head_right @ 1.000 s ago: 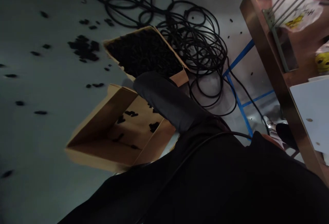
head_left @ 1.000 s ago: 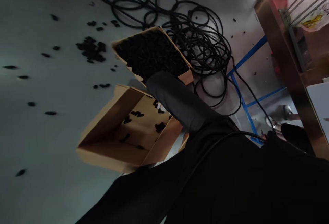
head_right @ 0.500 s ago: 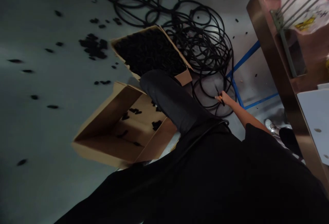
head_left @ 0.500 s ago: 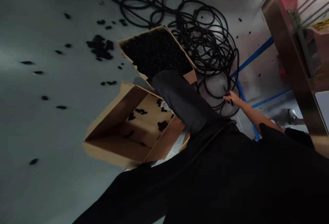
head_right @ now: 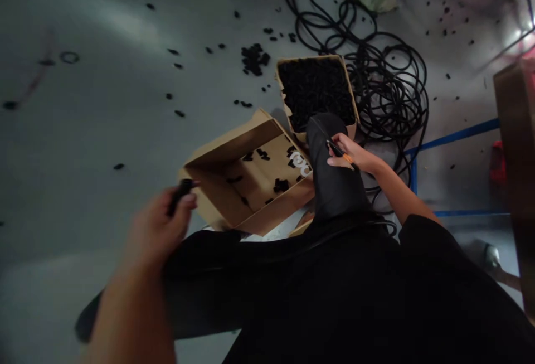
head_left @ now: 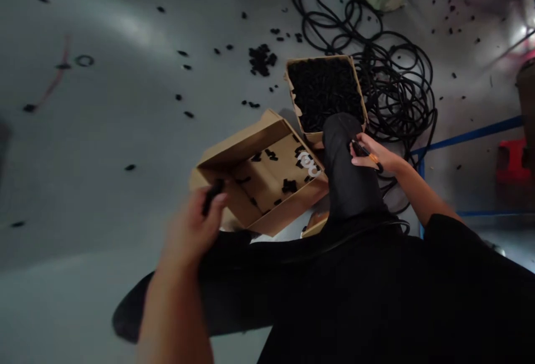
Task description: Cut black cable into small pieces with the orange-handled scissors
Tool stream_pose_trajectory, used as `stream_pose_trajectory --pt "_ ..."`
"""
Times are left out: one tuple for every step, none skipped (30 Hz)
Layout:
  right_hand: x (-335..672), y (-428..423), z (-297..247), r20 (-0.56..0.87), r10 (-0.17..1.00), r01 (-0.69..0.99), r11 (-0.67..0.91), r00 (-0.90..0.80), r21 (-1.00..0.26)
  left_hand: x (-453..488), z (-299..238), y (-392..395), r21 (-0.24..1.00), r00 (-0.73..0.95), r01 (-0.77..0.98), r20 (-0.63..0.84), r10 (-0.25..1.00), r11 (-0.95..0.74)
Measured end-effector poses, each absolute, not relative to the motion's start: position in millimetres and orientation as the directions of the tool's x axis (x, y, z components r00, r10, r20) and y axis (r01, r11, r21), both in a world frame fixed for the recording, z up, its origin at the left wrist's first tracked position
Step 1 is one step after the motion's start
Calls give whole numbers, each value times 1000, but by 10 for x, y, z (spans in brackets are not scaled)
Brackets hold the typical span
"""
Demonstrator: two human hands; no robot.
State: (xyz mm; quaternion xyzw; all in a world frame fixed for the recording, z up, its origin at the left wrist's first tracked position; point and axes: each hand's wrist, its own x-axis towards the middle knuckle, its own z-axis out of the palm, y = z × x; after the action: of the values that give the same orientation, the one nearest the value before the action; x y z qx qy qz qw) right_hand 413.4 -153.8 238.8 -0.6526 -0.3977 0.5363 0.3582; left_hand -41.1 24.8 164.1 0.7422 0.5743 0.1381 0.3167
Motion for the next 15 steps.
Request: stream_pose_trajectory --pt "4104 -1554 2378 -421 895 132 -440 151 -888 -428 1506 173 642 316 758 -199 928 -120" --pt "4081 -1581 2362 -422 883 127 -452 206 -883 -425 1404 101 656 326 746 -209 922 -116" --pt "4062 -1612 2345 -429 867 123 -469 255 -875 -408 1340 35 677 341 725 -198 919 -124" --pt "4046 -1642 2330 -438 850 121 -487 293 -865 -380 1315 -23 702 351 699 -167 921 -139" --pt "4029 -1664 2319 -448 835 124 -505 318 -854 -344 1329 -73 731 358 664 -125 925 -158" --pt "4013 -1676 2313 -460 825 134 -523 330 -842 -299 1375 -115 764 363 619 -74 929 -182" --pt "3997 -1677 2311 -473 817 151 -540 332 -828 -245 1445 -150 799 365 564 -16 931 -207" --pt "3984 -1667 2312 -486 810 172 -557 327 -812 -180 1530 -180 832 351 505 43 935 -228" --pt "3974 -1648 2313 -499 804 194 -573 325 -797 -104 1619 -207 862 325 445 96 941 -242" --pt "3970 -1626 2311 -505 795 220 -588 337 -778 -17 1705 -231 891 294 379 142 945 -251" --pt "3973 -1604 2305 -503 784 259 -604 365 -754 79 1780 -253 917 262 303 182 948 -260" --pt "3987 -1585 2293 -487 772 307 -618 409 -724 181 1841 -273 940 238 217 210 948 -263" --pt "4012 -1573 2276 -456 762 359 -630 460 -689 287 1884 -292 959 220 124 225 949 -256" --pt "4048 -1569 2255 -415 754 405 -636 509 -657 392 1913 -309 973 210 40 216 953 -229" --pt "4094 -1573 2231 -370 749 437 -635 549 -638 496 1928 -327 982 204 -36 190 960 -187"
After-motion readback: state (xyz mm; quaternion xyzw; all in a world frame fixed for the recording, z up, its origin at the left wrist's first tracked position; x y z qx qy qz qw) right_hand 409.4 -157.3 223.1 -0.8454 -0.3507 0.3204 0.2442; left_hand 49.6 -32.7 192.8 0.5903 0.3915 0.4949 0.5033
